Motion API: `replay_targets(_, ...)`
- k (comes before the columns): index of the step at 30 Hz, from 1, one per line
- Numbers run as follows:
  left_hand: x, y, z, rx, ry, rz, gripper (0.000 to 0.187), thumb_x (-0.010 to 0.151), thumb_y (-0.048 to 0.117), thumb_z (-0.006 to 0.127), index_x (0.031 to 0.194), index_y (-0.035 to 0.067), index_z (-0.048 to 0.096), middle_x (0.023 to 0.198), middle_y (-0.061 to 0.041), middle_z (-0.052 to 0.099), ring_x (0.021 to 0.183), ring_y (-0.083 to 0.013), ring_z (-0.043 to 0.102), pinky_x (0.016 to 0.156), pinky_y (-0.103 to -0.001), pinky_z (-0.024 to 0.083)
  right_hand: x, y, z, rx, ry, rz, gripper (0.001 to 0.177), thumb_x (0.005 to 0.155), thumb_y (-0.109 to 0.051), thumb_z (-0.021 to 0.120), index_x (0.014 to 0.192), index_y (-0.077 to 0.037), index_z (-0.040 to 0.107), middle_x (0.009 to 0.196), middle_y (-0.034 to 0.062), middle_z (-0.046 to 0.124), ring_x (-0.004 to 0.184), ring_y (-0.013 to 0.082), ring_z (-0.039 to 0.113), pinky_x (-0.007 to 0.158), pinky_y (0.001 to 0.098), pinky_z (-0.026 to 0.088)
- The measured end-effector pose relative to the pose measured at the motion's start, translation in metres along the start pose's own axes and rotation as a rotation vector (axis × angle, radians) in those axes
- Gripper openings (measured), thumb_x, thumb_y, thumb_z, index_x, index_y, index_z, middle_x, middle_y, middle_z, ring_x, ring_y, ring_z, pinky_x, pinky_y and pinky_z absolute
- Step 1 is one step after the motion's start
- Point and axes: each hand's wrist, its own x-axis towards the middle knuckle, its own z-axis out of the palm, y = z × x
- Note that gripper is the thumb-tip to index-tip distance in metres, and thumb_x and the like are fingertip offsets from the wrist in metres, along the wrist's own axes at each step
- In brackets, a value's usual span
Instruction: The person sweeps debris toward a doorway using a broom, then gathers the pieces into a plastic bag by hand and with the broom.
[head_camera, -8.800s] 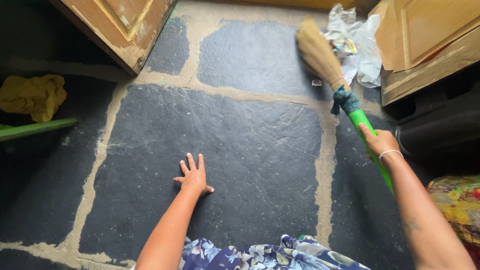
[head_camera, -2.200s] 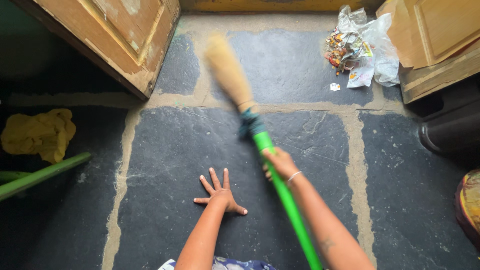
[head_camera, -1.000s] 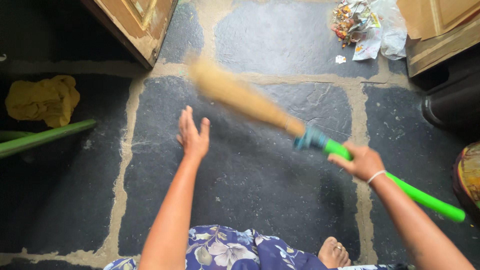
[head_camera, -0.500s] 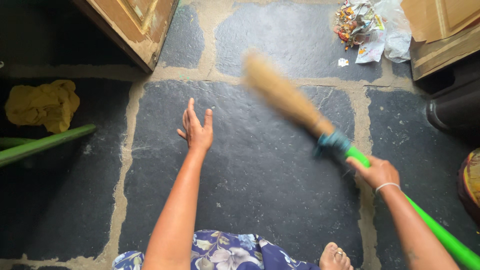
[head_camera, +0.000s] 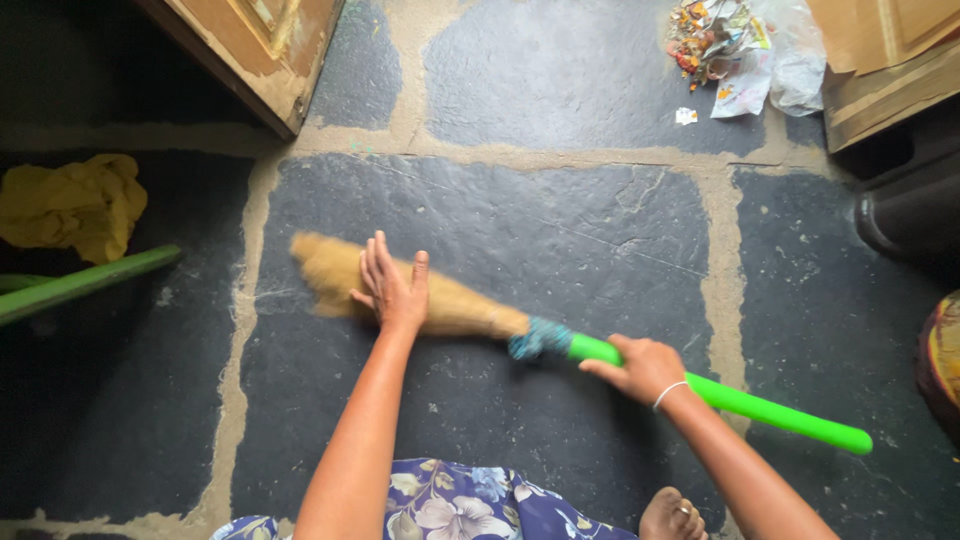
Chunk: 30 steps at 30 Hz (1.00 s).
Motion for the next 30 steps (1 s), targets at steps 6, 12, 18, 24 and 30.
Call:
replay_targets(6,-0.031,0.014,0.0,0.236,-0.307,0.076,0.103,0.087,0.062,0.068,0.163,0.02,0.014,0.172,-0.014,0.004,0.159,-0.0353,0.0,0.112,-0.082,0.001,0.023,0.06,-0.038,0.243,0.185,0.358,0.067,0.079,-0.076,0.062,0.104,-0.015,0.077,0.086,0.0198,0.075,0.084,0.0413,0.071,0.072,0.0513,0.055)
replay_targets(12,-0.057,0.064,-0.012,0.566,-0.792,-0.054,0.152,0.063,0.072,0.086,0.164,0.019,-0.016,0.166,-0.02,-0.032,0.152,-0.0472,-0.027,0.107,-0.085,0.009,0.035,0.001,-0.056,0.474,0.155,0.377,0.069,0.084,-0.069,0.066,0.101,-0.003,0.076,0.088,0.0242,0.076,0.083,0.0417,0.076,0.074,0.0493,0.057)
replay_targets(18,-0.043,0.081,-0.011,0.655,-0.935,-0.179,0.157,0.058,0.076,0.084,0.161,0.026,-0.023,0.164,-0.015,-0.042,0.15,-0.0454,-0.037,0.107,-0.087,0.008,0.07,-0.076,-0.024,0.323,0.01,0.031,0.066,0.078,-0.07,0.067,0.113,-0.014,0.073,0.096,0.0218,0.074,0.093,0.0443,0.07,0.08,0.0523,0.054)
replay_targets(24,-0.032,0.086,-0.006,0.722,-1.028,-0.235,0.168,0.056,0.073,0.092,0.16,0.019,-0.03,0.161,-0.022,-0.044,0.147,-0.0489,-0.039,0.105,-0.087,0.01,0.139,-0.024,-0.043,0.777,-0.057,0.336,0.056,0.086,-0.06,0.069,0.102,-0.007,0.074,0.078,0.0199,0.074,0.06,0.0276,0.07,0.058,0.0419,0.057)
replay_targets(30,-0.034,0.09,-0.002,0.754,-1.027,-0.292,0.172,0.053,0.067,0.096,0.159,0.022,-0.032,0.161,-0.019,-0.045,0.148,-0.047,-0.038,0.107,-0.085,0.014,0.173,-0.076,-0.088,1.14,0.077,0.285,0.048,0.086,-0.05,0.072,0.092,-0.003,0.067,0.063,0.0094,0.066,0.053,0.0222,0.069,0.049,0.0386,0.057)
